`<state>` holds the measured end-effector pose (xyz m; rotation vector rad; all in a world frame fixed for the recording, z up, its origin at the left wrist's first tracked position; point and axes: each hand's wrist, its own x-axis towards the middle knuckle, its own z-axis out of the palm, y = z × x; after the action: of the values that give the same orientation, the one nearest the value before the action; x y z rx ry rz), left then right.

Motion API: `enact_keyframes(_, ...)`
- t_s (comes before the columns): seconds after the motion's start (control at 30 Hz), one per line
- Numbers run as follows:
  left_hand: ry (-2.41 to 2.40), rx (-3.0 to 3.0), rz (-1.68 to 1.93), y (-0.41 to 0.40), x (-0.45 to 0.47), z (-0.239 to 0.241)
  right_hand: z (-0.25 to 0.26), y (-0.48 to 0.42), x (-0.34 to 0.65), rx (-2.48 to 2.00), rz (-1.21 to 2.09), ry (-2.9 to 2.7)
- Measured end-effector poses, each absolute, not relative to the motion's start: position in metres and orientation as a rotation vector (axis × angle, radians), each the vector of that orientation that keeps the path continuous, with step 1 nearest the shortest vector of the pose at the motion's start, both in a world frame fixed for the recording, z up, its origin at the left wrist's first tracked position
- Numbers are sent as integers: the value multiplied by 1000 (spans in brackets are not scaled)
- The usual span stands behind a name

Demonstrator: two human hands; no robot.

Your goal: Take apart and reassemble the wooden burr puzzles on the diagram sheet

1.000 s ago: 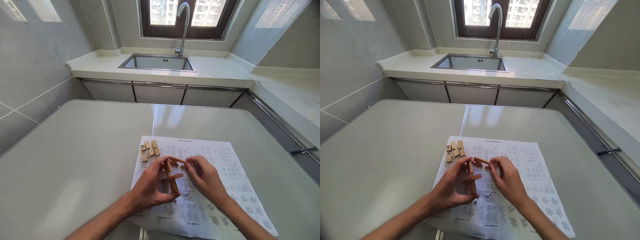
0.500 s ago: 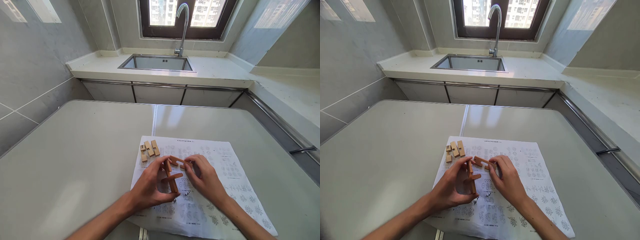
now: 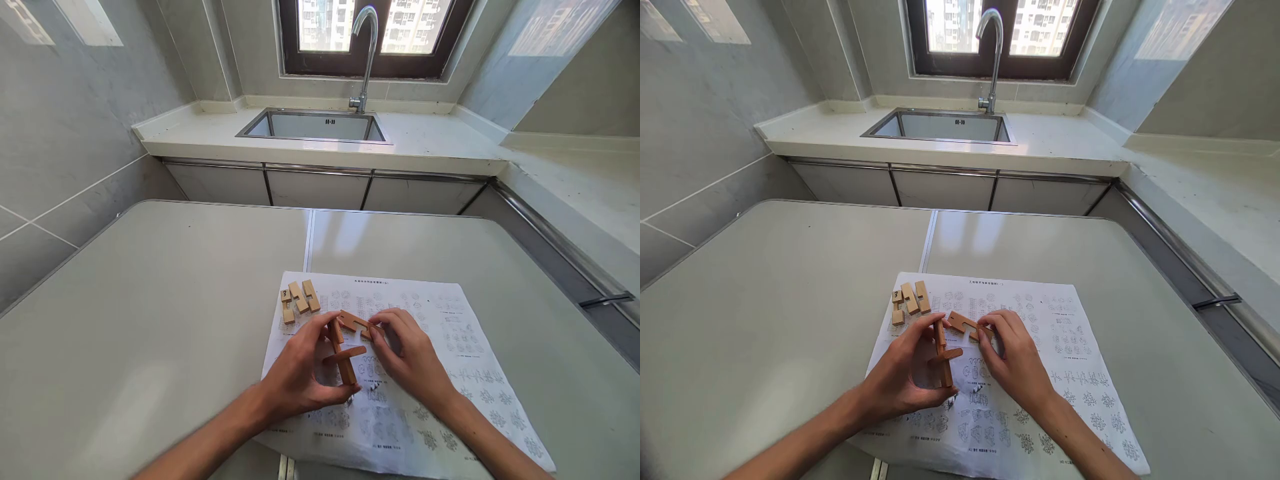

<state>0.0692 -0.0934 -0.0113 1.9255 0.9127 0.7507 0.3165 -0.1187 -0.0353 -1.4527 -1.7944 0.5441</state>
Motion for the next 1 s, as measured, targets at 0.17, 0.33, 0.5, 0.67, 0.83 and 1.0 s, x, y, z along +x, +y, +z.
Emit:
enact_keyframes(0.17, 915, 1929, 757, -94, 70, -13, -35, -119, 316, -1437, 538, -1786)
enact_keyframes(0.33, 910, 1932, 748, -94, 69, -11, -34, -119, 316, -1425, 535, -1784)
enact_keyframes(0.5, 897, 1926, 756, -94, 69, -12, -32, -119, 315, -1380, 516, -1789)
enact_keyframes(0.67, 874, 1920, 779, -94, 70, -14, -27, -124, 313, -1204, 569, -1840)
enact_keyframes(0.83, 855, 1936, 776, -93, 71, -11, -25, -131, 308, -1054, 652, -1985)
enact_keyframes(1.0, 803, 1931, 782, -94, 72, -8, -22, -134, 306, -992, 687, -2020)
